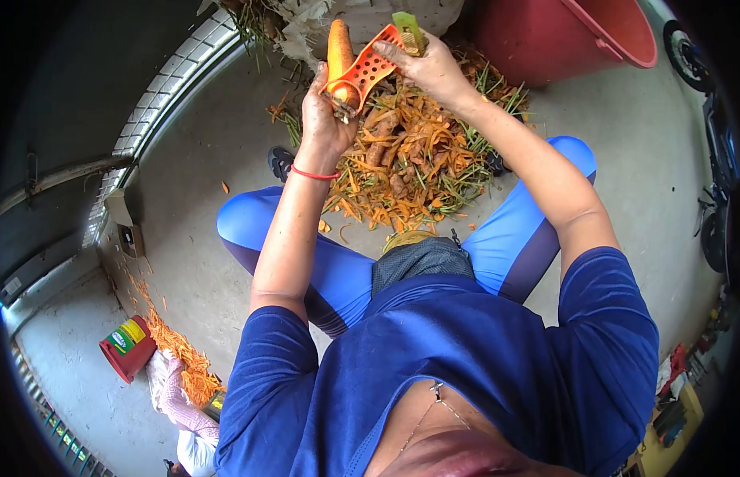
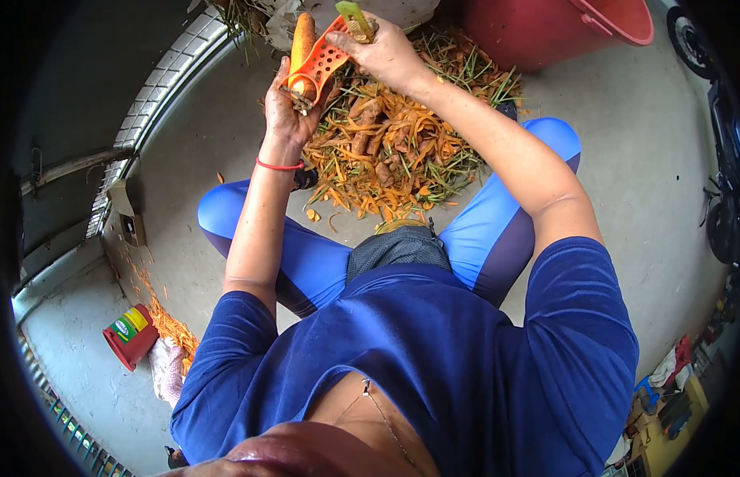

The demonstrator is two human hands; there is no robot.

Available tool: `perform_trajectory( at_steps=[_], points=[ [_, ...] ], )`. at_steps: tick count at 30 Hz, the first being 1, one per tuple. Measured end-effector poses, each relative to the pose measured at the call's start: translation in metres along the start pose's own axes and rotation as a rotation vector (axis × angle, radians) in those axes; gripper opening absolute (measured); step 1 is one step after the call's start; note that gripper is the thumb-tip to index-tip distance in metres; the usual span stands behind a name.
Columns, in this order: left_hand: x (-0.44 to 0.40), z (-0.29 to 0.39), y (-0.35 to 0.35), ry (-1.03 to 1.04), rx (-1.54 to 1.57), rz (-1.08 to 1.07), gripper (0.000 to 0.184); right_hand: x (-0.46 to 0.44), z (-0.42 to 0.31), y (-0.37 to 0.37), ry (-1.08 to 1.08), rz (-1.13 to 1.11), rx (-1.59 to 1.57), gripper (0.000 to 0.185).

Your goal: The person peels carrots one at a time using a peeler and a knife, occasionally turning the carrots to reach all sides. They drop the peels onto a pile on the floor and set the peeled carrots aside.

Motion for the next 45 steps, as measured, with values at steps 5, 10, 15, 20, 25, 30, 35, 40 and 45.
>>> perform_trajectory(
  at_steps=[5, 10, 15, 20, 25, 30, 35, 40, 45],
  points=[
    [0.003, -0.002, 0.003, -0.013, -0.064, -0.016, 0.041, -0.009, 0.010, -0.007, -0.129, -0.008, 0.098, 0.032],
    [0.011, -0.003, 0.012, -0.126, -0.029, -0.164, 0.039, -0.026, 0.022, -0.040, 0.144, 0.112, 0.111, 0.050],
    [0.019, -0.012, 0.006, -0.172, -0.123, -0.160, 0.038, -0.076, 0.004, -0.125, -0.642, 0.618, 0.701, 0.025],
    [0.014, -0.005, 0.007, -0.094, -0.140, -0.127, 0.036, -0.055, 0.013, -0.096, 0.104, 0.298, -0.195, 0.026],
    [0.014, 0.001, 0.010, -0.121, -0.100, -0.017, 0.038, 0.001, -0.008, -0.020, 0.109, -0.042, 0.031, 0.038],
    [0.016, -0.002, 0.014, -0.061, -0.155, -0.018, 0.037, -0.002, 0.002, -0.018, 0.109, -0.064, 0.095, 0.041],
    [0.014, -0.012, 0.010, -0.096, -0.157, -0.193, 0.040, -0.053, 0.022, -0.077, 0.003, 0.191, 0.003, 0.028],
    [0.013, -0.009, 0.010, -0.078, -0.174, -0.144, 0.039, -0.080, 0.040, -0.159, 0.056, 0.660, 0.235, 0.027],
    [0.010, -0.001, 0.004, -0.041, -0.163, -0.113, 0.038, -0.047, 0.037, -0.092, 0.161, 0.224, 0.085, 0.049]
  ],
)
Point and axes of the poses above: each hand's wrist, its own x-axis away from the middle knuckle, its own y-axis out of the palm, z = x × y, the point moved 3 cm from there along -x, towards the middle knuckle, and after that the axes turned 2 degrees about -z, right-handed, at the moved point
